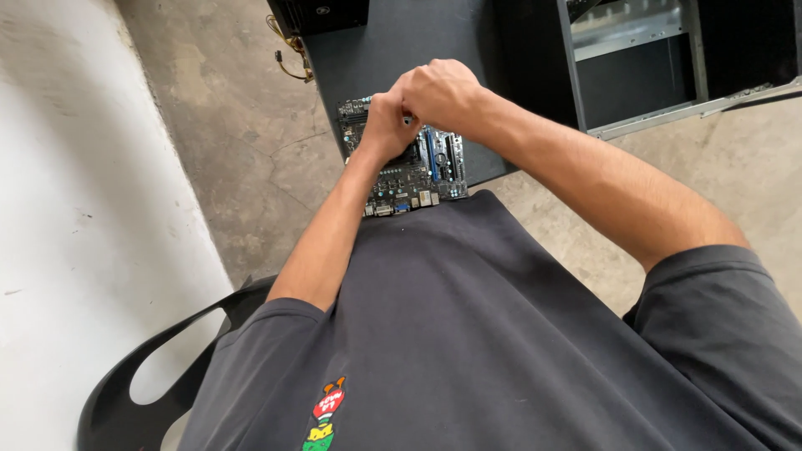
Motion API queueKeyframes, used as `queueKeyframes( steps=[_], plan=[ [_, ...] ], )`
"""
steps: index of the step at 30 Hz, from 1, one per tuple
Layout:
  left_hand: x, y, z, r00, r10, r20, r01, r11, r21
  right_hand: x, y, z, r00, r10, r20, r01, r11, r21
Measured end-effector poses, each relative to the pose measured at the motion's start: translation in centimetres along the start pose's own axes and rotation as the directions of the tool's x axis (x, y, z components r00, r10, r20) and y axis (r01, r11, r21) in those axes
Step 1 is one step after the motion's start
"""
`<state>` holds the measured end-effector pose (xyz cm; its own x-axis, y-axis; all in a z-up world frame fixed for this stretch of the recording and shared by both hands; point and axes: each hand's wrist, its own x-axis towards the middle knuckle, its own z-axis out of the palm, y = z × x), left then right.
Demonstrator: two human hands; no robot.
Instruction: Inspecting a computer motherboard with a screwdriver and installing it into a desktop computer case.
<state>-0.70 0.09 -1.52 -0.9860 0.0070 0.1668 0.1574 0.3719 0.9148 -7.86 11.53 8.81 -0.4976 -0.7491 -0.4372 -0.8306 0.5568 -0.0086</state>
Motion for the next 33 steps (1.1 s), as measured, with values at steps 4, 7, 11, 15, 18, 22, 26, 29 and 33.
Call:
queueKeyframes(
  steps=[4, 7, 11, 15, 18, 22, 26, 29, 33],
  plan=[
    [0.2, 1.8, -1.6, 0.984, -0.054, 0.171, 0.067, 0.995, -0.076, -0.1, 1.3, 1.5, 0.938, -0.284, -0.198, 0.254, 0.953, -0.162],
    [-0.1, 2.6, -0.8, 0.999, 0.011, 0.038, -0.004, 0.985, -0.173, 0.6, 1.3, 2.6, 0.996, -0.088, -0.017, 0.084, 0.985, -0.149],
    [-0.4, 0.3, 0.1, 0.996, -0.090, 0.015, 0.091, 0.993, -0.081, 0.8, -0.7, 1.7, 0.984, 0.154, 0.095, -0.135, 0.975, -0.179],
    [-0.5, 0.8, -0.2, 0.997, -0.017, 0.076, 0.030, 0.986, -0.162, 0.8, 0.7, 3.2, 0.996, -0.040, -0.085, 0.015, 0.961, -0.277],
    [-0.7, 1.6, -0.4, 1.000, 0.001, 0.031, 0.005, 0.982, -0.189, 0.6, 0.4, 0.7, 0.992, 0.078, 0.096, -0.065, 0.990, -0.127],
    [0.4, 0.5, -0.6, 0.999, -0.024, 0.041, 0.030, 0.988, -0.150, 0.0, -0.4, -0.1, 0.996, 0.055, -0.065, -0.064, 0.988, -0.144],
    [0.6, 1.8, -0.4, 0.999, -0.020, 0.038, 0.026, 0.987, -0.161, 0.8, 0.0, 2.2, 0.998, -0.062, -0.019, 0.053, 0.950, -0.306],
    [-0.1, 2.0, -0.4, 0.998, -0.061, 0.011, 0.062, 0.982, -0.178, 0.8, -0.2, 1.2, 0.973, 0.203, 0.109, -0.195, 0.977, -0.082],
    [0.1, 2.7, -2.4, 0.989, -0.061, 0.137, 0.087, 0.978, -0.189, 0.0, 0.3, 0.9, 1.000, -0.002, -0.013, 0.002, 0.999, -0.042]
  ],
)
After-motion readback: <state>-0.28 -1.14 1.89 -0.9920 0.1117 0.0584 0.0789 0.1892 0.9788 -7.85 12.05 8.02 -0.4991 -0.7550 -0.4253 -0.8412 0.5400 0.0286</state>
